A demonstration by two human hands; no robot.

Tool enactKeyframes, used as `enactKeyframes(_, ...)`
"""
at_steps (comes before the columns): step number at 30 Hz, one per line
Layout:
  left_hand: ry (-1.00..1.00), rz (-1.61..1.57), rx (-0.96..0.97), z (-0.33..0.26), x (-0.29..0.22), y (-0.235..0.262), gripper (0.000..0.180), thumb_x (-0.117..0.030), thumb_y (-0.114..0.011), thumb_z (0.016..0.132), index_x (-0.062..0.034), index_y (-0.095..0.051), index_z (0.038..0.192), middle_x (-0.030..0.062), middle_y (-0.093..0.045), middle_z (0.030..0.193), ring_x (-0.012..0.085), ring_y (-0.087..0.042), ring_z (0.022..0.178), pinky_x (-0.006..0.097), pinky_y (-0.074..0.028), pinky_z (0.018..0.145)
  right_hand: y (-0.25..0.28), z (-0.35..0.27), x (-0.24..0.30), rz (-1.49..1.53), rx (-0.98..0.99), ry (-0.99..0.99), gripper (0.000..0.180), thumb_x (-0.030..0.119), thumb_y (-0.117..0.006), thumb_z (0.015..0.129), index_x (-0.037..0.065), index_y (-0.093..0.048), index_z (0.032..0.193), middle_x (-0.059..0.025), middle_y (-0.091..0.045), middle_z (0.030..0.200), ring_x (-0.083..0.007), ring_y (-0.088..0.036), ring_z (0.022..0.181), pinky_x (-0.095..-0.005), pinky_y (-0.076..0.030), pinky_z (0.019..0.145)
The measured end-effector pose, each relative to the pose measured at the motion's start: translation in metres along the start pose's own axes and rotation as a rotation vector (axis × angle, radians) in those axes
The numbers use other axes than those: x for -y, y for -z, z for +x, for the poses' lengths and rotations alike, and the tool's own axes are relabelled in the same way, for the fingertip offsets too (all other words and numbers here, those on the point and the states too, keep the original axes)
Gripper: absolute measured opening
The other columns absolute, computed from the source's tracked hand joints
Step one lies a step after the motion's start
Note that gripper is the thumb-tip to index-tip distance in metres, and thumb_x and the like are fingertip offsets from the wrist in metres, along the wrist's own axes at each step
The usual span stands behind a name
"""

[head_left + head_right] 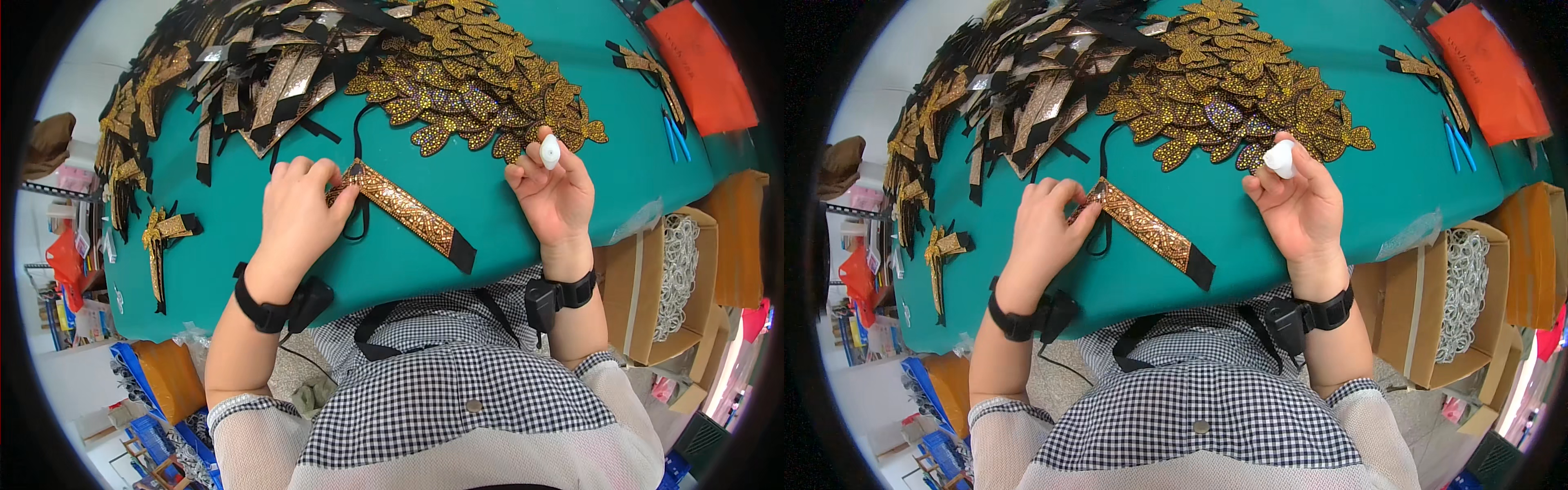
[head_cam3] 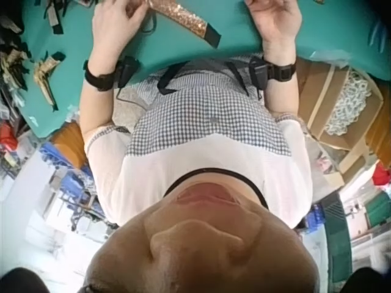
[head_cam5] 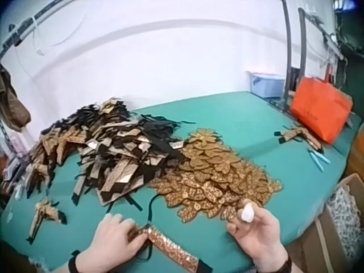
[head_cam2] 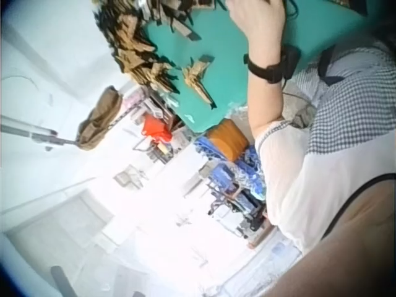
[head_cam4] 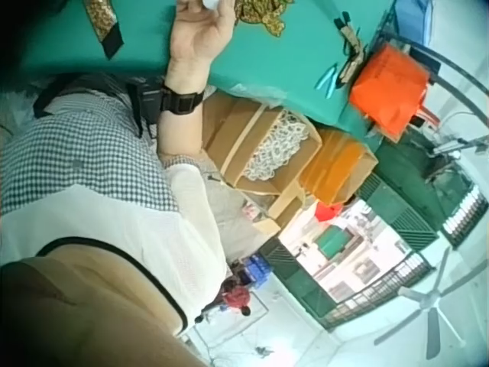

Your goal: Glue small bow-shaped decorations onto v-shaped shoe straps.

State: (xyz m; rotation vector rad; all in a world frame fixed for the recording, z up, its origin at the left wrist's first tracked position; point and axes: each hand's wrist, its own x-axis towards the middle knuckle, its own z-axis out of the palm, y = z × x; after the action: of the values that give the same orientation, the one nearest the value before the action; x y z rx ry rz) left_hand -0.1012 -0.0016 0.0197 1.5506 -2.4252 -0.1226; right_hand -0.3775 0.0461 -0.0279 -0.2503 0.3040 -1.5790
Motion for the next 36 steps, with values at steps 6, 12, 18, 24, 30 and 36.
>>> enactKeyframes(6,-0.203,-0.118,0.018,0.042,-0.012,0.016,0.014,-0.016,-0.062,0.073,-0.0035,-0.061,0.079,0.0108,-0.056,0.076,0.0285,-0.055,0.072,0.038,-0.044,0.066,0.0,0.004,0.004,0.021,-0.023,0.049,0.022,0.016,-0.049,0.085,0.003,-0.052,0.103,-0.0046,-0.056,0.079,-0.0132,-0.046,0.06,-0.0336,-0.043,0.069)
enactKeyframes(12,-0.092,0.104,0.154,0.1,-0.037,-0.022,0.026,-0.022,-0.064,0.071,-0.0022,-0.06,0.087,0.0151,-0.061,0.083,0.0314,-0.058,0.081,0.039,-0.046,0.071,0.002,0.003,0.001,0.03,-0.054,0.054,0.023,0.016,-0.049,0.085,0.003,-0.052,0.103,-0.0052,-0.056,0.079,-0.0133,-0.047,0.06,-0.0334,-0.044,0.068)
enactKeyframes(18,-0.107,-0.094,0.101,0.101,-0.025,-0.017,0.027,-0.018,-0.064,0.072,-0.0017,-0.056,0.091,0.0137,-0.061,0.072,0.0275,-0.059,0.07,0.035,-0.046,0.063,0.001,0.002,0.0,-0.002,-0.046,0.072,0.023,0.016,-0.05,0.084,0.002,-0.052,0.103,-0.0055,-0.057,0.079,-0.0133,-0.047,0.059,-0.0339,-0.045,0.067)
enactKeyframes(24,-0.192,-0.318,0.458,0.092,-0.037,0.011,0.021,-0.012,-0.061,0.073,-0.0044,-0.059,0.092,0.0091,-0.058,0.065,0.0214,-0.058,0.061,0.032,-0.045,0.057,-0.004,0.002,0.001,-0.077,-0.14,0.106,0.02,0.016,-0.045,0.086,0.004,-0.052,0.101,-0.0008,-0.044,0.067,-0.0104,-0.039,0.057,-0.0296,-0.038,0.068)
enactKeyframes(30,-0.585,-0.117,0.041,0.097,-0.035,-0.021,0.033,-0.009,-0.063,0.07,-0.0095,-0.057,0.103,0.0077,-0.057,0.098,0.0257,-0.053,0.091,0.035,-0.045,0.077,-0.001,0.004,0.003,-0.007,-0.055,0.073,0.023,0.016,-0.051,0.083,0.002,-0.051,0.102,-0.0043,-0.055,0.075,-0.0132,-0.046,0.059,-0.0338,-0.044,0.068)
enactKeyframes(36,-0.725,0.062,0.11,0.094,-0.054,-0.027,0.037,-0.006,-0.059,0.068,-0.0165,-0.06,0.104,0.0031,-0.051,0.091,0.0217,-0.049,0.09,0.03,-0.045,0.076,0.001,0.005,0.001,-0.053,-0.057,0.093,0.023,0.015,-0.051,0.083,0.002,-0.05,0.102,-0.0037,-0.053,0.075,-0.0127,-0.045,0.059,-0.0334,-0.043,0.068)
